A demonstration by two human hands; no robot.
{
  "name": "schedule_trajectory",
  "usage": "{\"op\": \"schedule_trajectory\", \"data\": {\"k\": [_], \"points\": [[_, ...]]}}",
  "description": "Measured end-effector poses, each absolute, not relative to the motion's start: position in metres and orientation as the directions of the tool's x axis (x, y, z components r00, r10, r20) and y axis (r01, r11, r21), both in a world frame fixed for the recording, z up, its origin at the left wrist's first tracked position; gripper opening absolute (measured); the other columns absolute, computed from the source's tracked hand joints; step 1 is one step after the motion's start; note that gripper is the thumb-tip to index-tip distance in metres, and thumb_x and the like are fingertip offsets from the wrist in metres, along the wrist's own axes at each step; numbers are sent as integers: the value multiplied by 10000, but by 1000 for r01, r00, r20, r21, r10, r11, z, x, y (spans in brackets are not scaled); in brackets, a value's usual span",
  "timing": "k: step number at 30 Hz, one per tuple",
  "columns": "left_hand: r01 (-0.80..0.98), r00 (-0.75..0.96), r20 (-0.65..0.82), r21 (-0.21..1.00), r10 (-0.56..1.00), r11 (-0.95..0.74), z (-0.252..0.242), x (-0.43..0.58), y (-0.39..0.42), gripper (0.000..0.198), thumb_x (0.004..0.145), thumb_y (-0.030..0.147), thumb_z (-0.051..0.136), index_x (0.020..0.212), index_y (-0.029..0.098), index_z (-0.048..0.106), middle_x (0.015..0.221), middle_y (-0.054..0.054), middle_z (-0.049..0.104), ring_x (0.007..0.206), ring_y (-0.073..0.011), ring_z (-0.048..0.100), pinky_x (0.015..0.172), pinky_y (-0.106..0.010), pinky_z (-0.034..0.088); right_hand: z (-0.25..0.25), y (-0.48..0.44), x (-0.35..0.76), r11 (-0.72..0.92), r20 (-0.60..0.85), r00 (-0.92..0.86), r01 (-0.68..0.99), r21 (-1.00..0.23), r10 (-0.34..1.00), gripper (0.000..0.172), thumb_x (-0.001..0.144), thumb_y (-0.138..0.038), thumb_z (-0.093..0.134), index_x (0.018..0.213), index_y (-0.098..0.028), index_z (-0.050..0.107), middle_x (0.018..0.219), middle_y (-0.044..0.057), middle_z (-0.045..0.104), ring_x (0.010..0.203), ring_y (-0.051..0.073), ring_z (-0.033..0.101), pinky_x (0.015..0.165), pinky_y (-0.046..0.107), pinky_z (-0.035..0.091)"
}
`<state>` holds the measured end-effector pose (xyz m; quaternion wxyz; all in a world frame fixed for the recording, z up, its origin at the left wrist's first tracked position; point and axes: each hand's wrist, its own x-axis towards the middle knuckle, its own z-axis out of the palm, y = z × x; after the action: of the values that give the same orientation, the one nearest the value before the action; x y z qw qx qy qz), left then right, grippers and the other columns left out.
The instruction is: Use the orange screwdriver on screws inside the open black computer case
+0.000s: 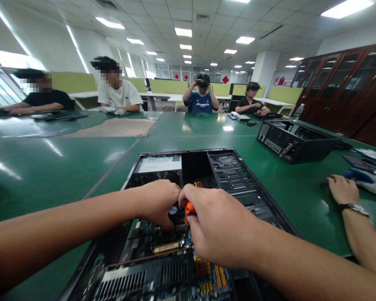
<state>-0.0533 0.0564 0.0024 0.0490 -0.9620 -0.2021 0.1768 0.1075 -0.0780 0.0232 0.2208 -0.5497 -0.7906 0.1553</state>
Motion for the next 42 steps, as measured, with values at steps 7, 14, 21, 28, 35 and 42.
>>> {"op": "schedule_trajectory", "data": {"k": [7, 14, 21, 28, 35, 42], "points": [[418, 824, -394, -64, 408, -906, 7, -58, 59, 740, 536, 541, 882, 1170, 218, 680, 1168, -121, 692, 996, -334, 682, 849, -377, 545, 14, -73, 106, 345, 111, -333, 809, -476, 936, 200, 854, -117, 589, 1029, -214, 587, 902, 3, 647, 787, 156, 613, 688, 282, 414], [572, 804, -250, 81, 540, -816, 16, -91, 72, 715, 761, 539, 742, 1384, 248, 545, 1353, -83, 620, 1197, -298, 605, 986, -360, 467, 8, -71, 106, 342, 53, -373, 772, -536, 926, 228, 879, -106, 565, 1059, -243, 596, 949, -8, 655, 834, 155, 614, 723, 272, 425], [516, 855, -146, 150, 498, -843, 12, -100, 71, 463, 845, 535, 650, 1238, 290, 643, 1165, -43, 711, 1052, -269, 668, 881, -354, 498, -2, -58, 103, 286, 33, -314, 809, -514, 949, 146, 909, -220, 632, 1052, -237, 610, 920, -10, 671, 833, 161, 628, 712, 261, 422], [499, 866, -24, 119, 500, -858, 11, -105, 69, 348, 906, 429, 576, 1165, 218, 674, 1072, -92, 725, 967, -273, 688, 842, -383, 528, 14, -64, 98, 303, -9, -361, 796, -524, 933, 128, 936, -248, 624, 1063, -260, 635, 976, -29, 684, 895, 137, 638, 781, 246, 450], [496, 868, -19, 87, 497, -864, 11, -103, 66, 307, 912, 368, 546, 1107, 189, 701, 1021, -111, 734, 927, -284, 701, 815, -398, 546, 31, -62, 75, 409, 16, -464, 762, -502, 885, 256, 982, -167, 490, 1208, -254, 572, 1157, -16, 651, 1058, 136, 607, 938, 275, 457], [481, 875, 21, 69, 483, -874, 13, -105, 64, 269, 896, 317, 538, 1043, 178, 715, 986, -104, 742, 876, -273, 705, 745, -367, 547, 19, -51, 61, 412, -25, -482, 773, -482, 876, 240, 967, -159, 502, 1179, -235, 587, 1124, -4, 657, 1022, 161, 613, 906, 309, 469]]}}
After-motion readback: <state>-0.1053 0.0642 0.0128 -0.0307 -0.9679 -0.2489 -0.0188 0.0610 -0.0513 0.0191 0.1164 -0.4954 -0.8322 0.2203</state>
